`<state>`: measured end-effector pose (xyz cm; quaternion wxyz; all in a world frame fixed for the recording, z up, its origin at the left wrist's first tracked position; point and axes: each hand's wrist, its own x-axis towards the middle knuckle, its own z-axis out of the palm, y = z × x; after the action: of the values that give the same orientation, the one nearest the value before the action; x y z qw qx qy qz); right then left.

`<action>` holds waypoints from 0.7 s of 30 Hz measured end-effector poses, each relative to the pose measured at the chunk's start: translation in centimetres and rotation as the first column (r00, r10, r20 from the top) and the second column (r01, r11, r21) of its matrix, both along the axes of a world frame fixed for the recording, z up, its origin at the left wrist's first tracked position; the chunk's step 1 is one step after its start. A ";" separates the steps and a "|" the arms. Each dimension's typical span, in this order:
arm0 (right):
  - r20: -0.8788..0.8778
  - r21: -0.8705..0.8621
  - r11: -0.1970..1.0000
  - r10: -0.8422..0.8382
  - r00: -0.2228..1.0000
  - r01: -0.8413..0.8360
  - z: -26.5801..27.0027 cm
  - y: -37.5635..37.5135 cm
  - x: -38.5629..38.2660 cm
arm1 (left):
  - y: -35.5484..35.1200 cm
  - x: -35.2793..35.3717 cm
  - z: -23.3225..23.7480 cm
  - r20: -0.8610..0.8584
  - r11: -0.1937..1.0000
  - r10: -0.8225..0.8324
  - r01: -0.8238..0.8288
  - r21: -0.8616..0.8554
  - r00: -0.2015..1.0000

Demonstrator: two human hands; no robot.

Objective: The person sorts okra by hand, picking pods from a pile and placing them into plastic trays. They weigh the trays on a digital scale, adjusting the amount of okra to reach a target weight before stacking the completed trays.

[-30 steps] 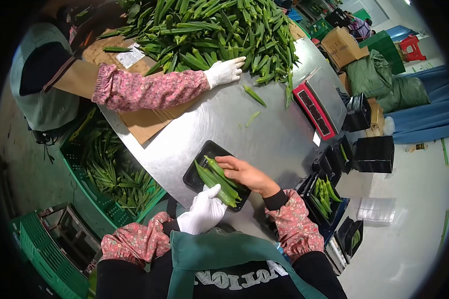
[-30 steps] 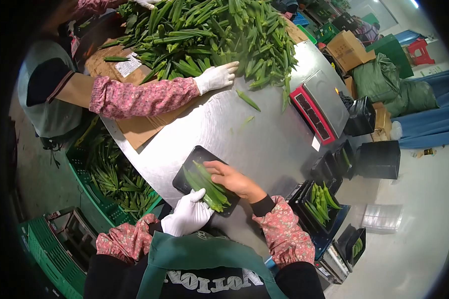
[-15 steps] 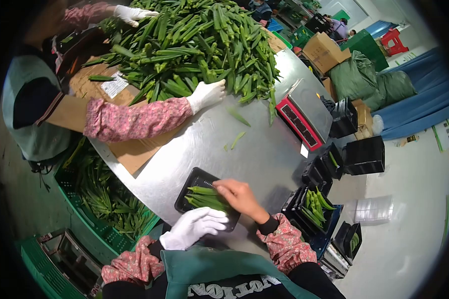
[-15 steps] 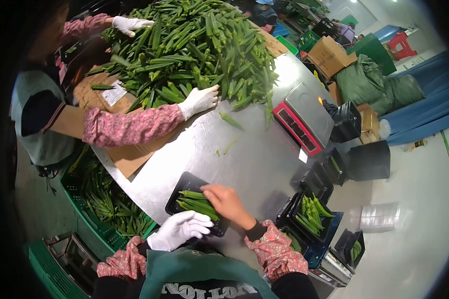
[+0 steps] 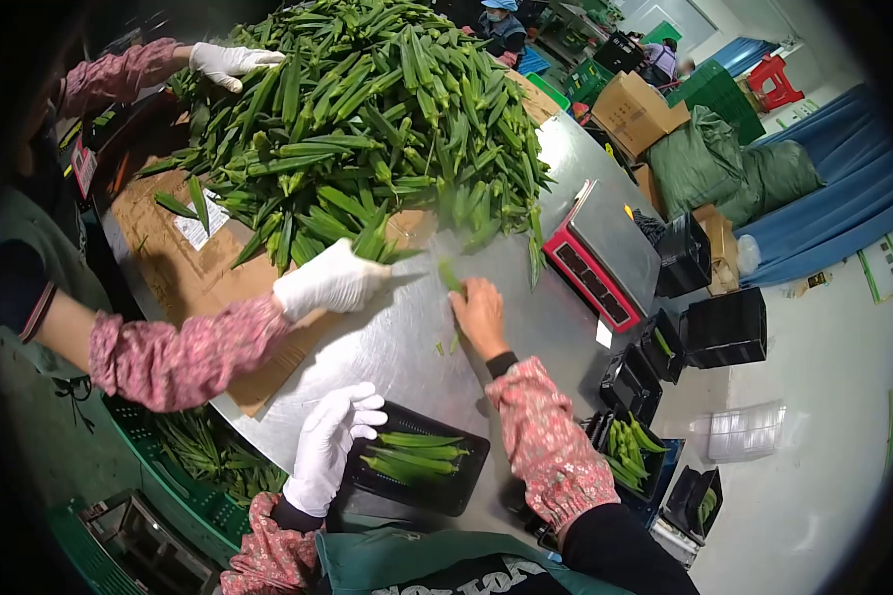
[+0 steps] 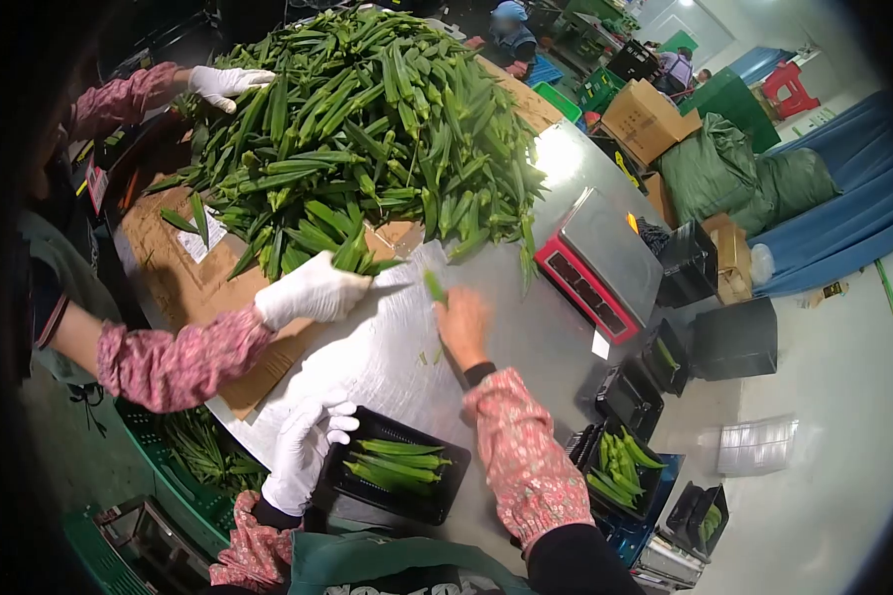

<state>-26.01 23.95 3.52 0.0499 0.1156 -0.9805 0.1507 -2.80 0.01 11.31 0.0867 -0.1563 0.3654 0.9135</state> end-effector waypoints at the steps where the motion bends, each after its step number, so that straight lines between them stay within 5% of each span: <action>1: -0.013 -0.162 0.985 0.065 0.998 -0.066 0.7 -0.9 1.3 | -0.1 -0.3 -0.5 -0.016 1.000 -0.022 0.023 0.019 1.000; 3: 0.198 -0.511 0.860 0.107 0.974 0.009 4.1 -4.2 6.3 | 0.2 -0.9 -0.7 -0.008 0.999 0.049 -0.049 0.022 0.999; 5: 0.178 -0.483 0.850 0.330 0.927 -0.210 6.3 -6.8 11.7 | 0.6 -1.5 0.2 0.019 0.990 0.100 -0.101 0.094 0.995; 6: 0.047 -0.504 0.743 0.532 0.845 -0.440 6.5 -7.6 13.5 | 0.6 -1.4 0.0 0.035 0.991 0.115 -0.117 0.060 0.993; 10: 0.022 -0.514 0.612 0.710 0.704 -0.601 10.0 -9.8 15.7 | -1.2 0.2 -1.9 0.094 0.980 0.199 -0.198 -0.019 0.976; 13: 0.182 -0.599 0.684 0.622 0.761 -0.416 9.7 -8.0 12.6 | -4.8 2.8 -1.5 0.175 0.963 0.268 -0.260 -0.067 0.947; 14: 0.102 -0.568 0.708 0.566 0.818 -0.419 8.8 -7.2 10.5 | -6.6 4.2 -0.5 0.168 0.959 0.267 -0.244 -0.148 0.949; 15: 0.311 -0.683 0.719 0.448 0.838 -0.131 9.1 -6.6 8.9 | -8.2 6.0 0.0 0.259 0.937 0.272 -0.193 -0.292 0.927; 16: 0.380 -0.637 0.770 0.344 0.859 -0.027 8.8 -5.9 6.9 | -9.6 8.1 -0.4 0.347 0.897 0.287 -0.123 -0.425 0.893; 18: 0.418 -0.555 0.829 0.208 0.885 0.067 5.1 -3.5 2.3 | -13.0 13.5 -3.6 0.461 0.690 0.358 0.103 -0.716 0.812; 19: 0.391 -0.525 0.849 0.182 0.902 0.057 3.3 -2.9 0.3 | -14.2 16.6 -6.2 0.221 0.200 0.446 0.144 -0.969 0.867; 20: 0.390 -0.523 0.850 0.179 0.903 0.057 3.6 -3.8 -0.8 | -14.8 18.5 -8.1 -0.023 -0.352 0.386 0.124 -0.928 0.922; 21: 0.389 -0.521 0.852 0.174 0.905 0.060 4.6 -4.9 -1.7 | -13.3 16.6 -5.3 0.044 -0.440 0.527 0.317 -0.840 0.849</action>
<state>-27.76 19.08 8.15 -0.1383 0.0922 -0.8859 0.4332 13.81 -13.25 6.04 -0.1023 -0.4158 0.8993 0.0892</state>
